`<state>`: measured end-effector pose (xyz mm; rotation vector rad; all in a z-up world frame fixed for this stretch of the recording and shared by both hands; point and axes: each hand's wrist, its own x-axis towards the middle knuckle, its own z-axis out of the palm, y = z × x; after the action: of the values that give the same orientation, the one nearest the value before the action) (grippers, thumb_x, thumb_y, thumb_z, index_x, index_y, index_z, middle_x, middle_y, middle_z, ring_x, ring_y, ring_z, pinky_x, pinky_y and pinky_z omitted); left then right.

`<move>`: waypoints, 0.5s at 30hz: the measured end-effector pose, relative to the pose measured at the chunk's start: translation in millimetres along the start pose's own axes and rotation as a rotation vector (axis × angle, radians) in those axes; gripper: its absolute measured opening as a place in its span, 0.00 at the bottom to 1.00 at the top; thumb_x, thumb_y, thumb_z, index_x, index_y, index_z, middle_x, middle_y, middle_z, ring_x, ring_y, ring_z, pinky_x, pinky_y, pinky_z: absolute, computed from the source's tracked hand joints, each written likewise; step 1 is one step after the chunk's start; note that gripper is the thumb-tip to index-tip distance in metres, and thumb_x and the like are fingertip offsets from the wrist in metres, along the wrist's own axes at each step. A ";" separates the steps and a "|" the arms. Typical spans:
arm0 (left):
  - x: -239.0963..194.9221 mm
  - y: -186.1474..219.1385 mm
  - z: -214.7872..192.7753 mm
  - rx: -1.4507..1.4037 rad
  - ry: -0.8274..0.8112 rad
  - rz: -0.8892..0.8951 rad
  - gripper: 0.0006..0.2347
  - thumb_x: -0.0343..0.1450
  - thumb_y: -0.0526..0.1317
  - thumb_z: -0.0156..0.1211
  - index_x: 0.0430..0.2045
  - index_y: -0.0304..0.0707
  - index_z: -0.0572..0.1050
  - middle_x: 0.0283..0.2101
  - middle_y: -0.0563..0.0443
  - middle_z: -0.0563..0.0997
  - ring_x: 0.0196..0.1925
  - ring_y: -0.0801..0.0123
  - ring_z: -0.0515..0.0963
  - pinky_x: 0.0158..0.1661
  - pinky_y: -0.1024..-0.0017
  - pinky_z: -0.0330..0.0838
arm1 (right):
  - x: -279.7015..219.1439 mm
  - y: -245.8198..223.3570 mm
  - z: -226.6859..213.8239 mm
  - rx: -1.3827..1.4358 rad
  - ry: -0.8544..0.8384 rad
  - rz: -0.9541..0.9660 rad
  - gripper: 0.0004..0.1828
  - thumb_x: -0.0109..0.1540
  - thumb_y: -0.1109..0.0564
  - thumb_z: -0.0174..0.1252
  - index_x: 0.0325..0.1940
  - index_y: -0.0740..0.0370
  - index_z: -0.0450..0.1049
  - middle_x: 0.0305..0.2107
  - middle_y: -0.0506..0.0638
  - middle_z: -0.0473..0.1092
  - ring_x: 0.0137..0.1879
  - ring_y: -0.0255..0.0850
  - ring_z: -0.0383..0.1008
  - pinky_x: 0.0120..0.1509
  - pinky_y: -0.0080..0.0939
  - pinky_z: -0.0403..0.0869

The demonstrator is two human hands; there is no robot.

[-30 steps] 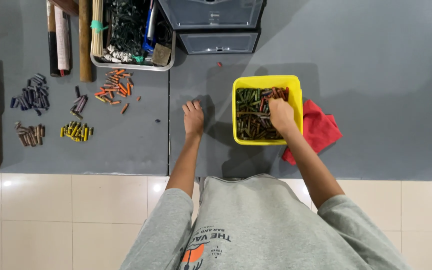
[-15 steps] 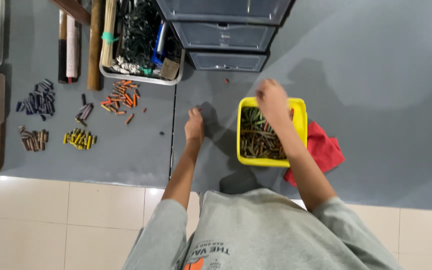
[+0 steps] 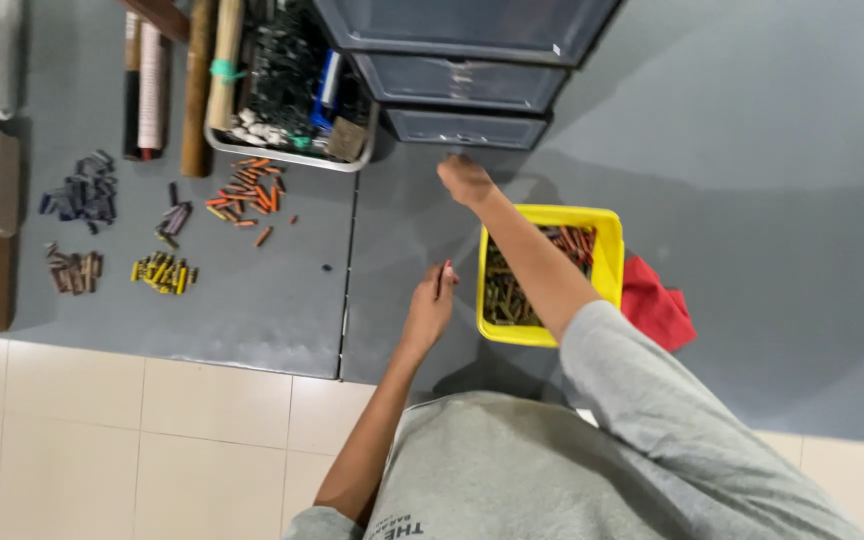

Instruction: The person sorts a collection of crayons on a gray table by color, picking them up and placing them into a yellow container. They organize the crayons into distinct piles before transferring them into the bin.

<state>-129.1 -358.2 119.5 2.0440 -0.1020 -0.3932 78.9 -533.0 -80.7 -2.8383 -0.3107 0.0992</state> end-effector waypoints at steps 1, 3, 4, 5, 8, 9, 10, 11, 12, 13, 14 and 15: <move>0.8 2.8 4.0 0.000 -0.018 0.002 0.14 0.80 0.45 0.45 0.43 0.31 0.72 0.37 0.36 0.82 0.40 0.48 0.82 0.43 0.62 0.74 | -34.8 -8.7 -37.8 0.000 -0.002 0.018 0.08 0.59 0.67 0.59 0.42 0.62 0.77 0.45 0.59 0.74 0.53 0.57 0.77 0.55 0.51 0.78; 1.9 9.4 13.4 -0.076 -0.198 0.054 0.12 0.80 0.42 0.46 0.48 0.31 0.71 0.40 0.39 0.82 0.41 0.55 0.81 0.45 0.64 0.73 | -60.7 -23.2 -139.5 0.535 0.203 -0.110 0.08 0.56 0.66 0.61 0.39 0.64 0.76 0.38 0.58 0.75 0.45 0.55 0.79 0.48 0.50 0.77; 13.4 -1.5 33.9 -0.080 -0.212 0.056 0.12 0.80 0.42 0.46 0.48 0.31 0.71 0.40 0.39 0.82 0.41 0.55 0.81 0.45 0.64 0.73 | -88.2 -13.3 -160.6 0.530 0.204 -0.096 0.08 0.56 0.66 0.61 0.39 0.64 0.76 0.38 0.58 0.75 0.45 0.55 0.79 0.48 0.50 0.77; 22.2 -13.2 53.1 -0.140 -0.206 0.217 0.11 0.80 0.41 0.47 0.48 0.30 0.71 0.40 0.40 0.82 0.41 0.58 0.81 0.44 0.63 0.74 | -115.7 -7.1 -180.5 0.668 0.282 -0.060 0.10 0.56 0.67 0.61 0.42 0.65 0.76 0.39 0.57 0.75 0.44 0.50 0.80 0.48 0.46 0.78; 40.0 -17.5 99.9 -0.341 -0.318 0.137 0.09 0.80 0.39 0.49 0.46 0.31 0.70 0.34 0.44 0.75 0.31 0.68 0.74 0.32 0.65 0.69 | -204.5 12.1 -216.6 0.857 0.402 0.098 0.10 0.58 0.68 0.62 0.44 0.68 0.75 0.38 0.54 0.76 0.44 0.44 0.81 0.48 0.40 0.79; 50.3 -10.9 116.2 -0.477 -0.428 -0.088 0.07 0.80 0.39 0.49 0.43 0.32 0.68 0.27 0.48 0.69 0.20 0.73 0.68 0.21 0.68 0.64 | -232.8 22.8 -228.0 0.895 0.453 0.208 0.09 0.59 0.69 0.62 0.43 0.69 0.73 0.37 0.53 0.77 0.45 0.42 0.80 0.49 0.38 0.79; 63.5 -17.7 135.6 -0.476 -0.437 -0.087 0.07 0.80 0.39 0.49 0.43 0.32 0.68 0.27 0.48 0.69 0.20 0.73 0.68 0.21 0.68 0.64 | -244.3 24.7 -229.2 0.893 0.458 0.215 0.09 0.59 0.69 0.62 0.43 0.69 0.73 0.37 0.53 0.77 0.45 0.42 0.80 0.49 0.38 0.79; 74.3 -24.4 156.1 -0.431 -0.395 -0.090 0.08 0.80 0.39 0.50 0.44 0.31 0.68 0.27 0.45 0.71 0.21 0.69 0.71 0.23 0.66 0.67 | -258.4 25.7 -230.5 0.858 0.449 0.260 0.09 0.59 0.70 0.63 0.42 0.69 0.73 0.36 0.54 0.77 0.43 0.42 0.80 0.48 0.39 0.79; 84.5 -31.0 176.8 -0.386 -0.352 -0.092 0.09 0.79 0.39 0.50 0.44 0.29 0.68 0.27 0.42 0.74 0.23 0.64 0.75 0.26 0.64 0.70 | -272.5 26.4 -231.8 0.823 0.440 0.304 0.08 0.59 0.70 0.64 0.41 0.70 0.74 0.34 0.55 0.77 0.41 0.43 0.80 0.47 0.39 0.79; 97.4 -47.9 194.1 -0.386 -0.364 -0.093 0.09 0.79 0.39 0.50 0.44 0.29 0.68 0.27 0.42 0.74 0.23 0.64 0.75 0.26 0.64 0.70 | -278.1 24.7 -225.5 0.820 0.444 0.316 0.08 0.59 0.70 0.64 0.41 0.70 0.74 0.34 0.55 0.77 0.41 0.43 0.80 0.47 0.39 0.79; 110.2 -64.7 211.5 -0.270 -0.242 0.059 0.11 0.77 0.39 0.52 0.44 0.26 0.70 0.34 0.38 0.78 0.33 0.55 0.79 0.35 0.61 0.73 | -283.3 22.9 -219.4 0.813 0.449 0.336 0.08 0.58 0.70 0.64 0.40 0.71 0.74 0.34 0.56 0.77 0.41 0.43 0.81 0.48 0.39 0.79; 128.1 -78.9 228.7 -0.156 -0.115 0.217 0.12 0.76 0.39 0.55 0.44 0.23 0.71 0.40 0.34 0.82 0.43 0.47 0.83 0.44 0.57 0.75 | -284.5 23.1 -215.1 0.804 0.457 0.350 0.08 0.57 0.71 0.64 0.40 0.72 0.74 0.33 0.57 0.77 0.41 0.43 0.81 0.48 0.40 0.78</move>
<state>-88.5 -542.3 -79.0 1.8339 -0.3495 -0.3697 -172.5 -676.1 129.1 -2.0037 0.2751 -0.2877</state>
